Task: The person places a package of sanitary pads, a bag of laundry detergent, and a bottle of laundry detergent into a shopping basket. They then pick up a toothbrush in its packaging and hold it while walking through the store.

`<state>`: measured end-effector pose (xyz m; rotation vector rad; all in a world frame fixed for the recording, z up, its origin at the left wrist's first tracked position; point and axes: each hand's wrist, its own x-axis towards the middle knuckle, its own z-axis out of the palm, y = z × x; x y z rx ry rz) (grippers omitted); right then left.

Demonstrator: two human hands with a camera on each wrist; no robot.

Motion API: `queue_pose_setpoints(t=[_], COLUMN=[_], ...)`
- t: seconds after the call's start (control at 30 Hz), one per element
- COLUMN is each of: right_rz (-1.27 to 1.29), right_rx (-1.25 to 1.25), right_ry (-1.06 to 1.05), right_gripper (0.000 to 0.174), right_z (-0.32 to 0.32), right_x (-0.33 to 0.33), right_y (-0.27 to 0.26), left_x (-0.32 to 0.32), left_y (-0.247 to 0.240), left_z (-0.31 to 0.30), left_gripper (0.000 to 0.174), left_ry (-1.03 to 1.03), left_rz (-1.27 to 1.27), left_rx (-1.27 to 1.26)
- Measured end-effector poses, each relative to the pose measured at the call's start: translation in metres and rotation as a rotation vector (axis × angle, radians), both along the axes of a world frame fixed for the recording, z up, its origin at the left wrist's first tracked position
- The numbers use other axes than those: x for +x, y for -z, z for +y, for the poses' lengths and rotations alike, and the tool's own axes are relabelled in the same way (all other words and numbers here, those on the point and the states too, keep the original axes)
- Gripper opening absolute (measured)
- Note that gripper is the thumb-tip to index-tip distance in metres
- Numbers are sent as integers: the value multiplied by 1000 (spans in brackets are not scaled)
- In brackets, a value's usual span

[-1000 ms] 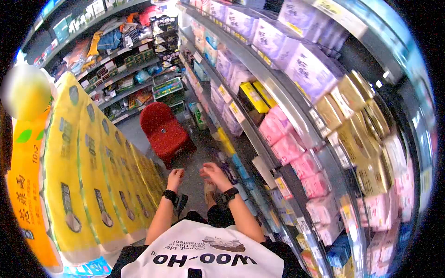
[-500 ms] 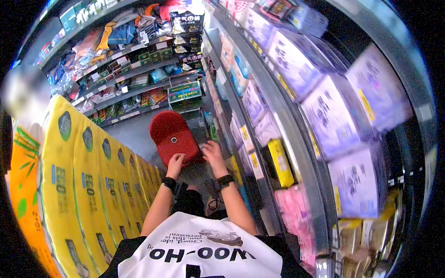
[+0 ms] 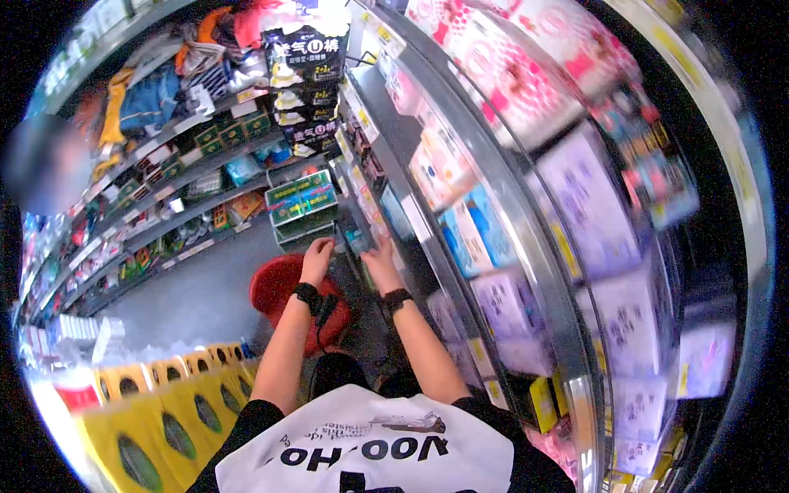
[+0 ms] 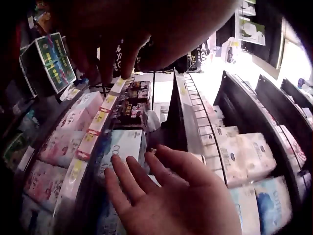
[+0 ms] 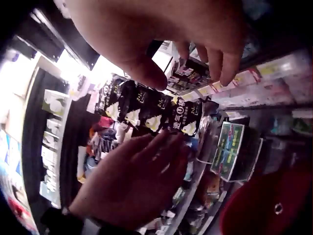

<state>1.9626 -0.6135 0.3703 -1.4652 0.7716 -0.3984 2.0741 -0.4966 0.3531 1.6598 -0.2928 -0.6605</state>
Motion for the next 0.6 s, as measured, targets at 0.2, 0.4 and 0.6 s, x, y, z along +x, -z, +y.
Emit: queue_pose_setpoints(t=[0.2, 0.4, 0.6], right_rz=[285, 704, 726], right_rx=[-745, -812, -818], right_ry=[23, 0, 14], right_gripper=[71, 72, 63], right_z=[-64, -107, -111], right_x=[115, 173, 182], right_y=[14, -5, -1], left_x=[92, 124, 117], left_y=[11, 35, 56], left_z=[-75, -105, -102], left_gripper=[27, 31, 29], left_ry=[87, 237, 218], left_rz=[-58, 40, 125], left_rx=[-140, -158, -206])
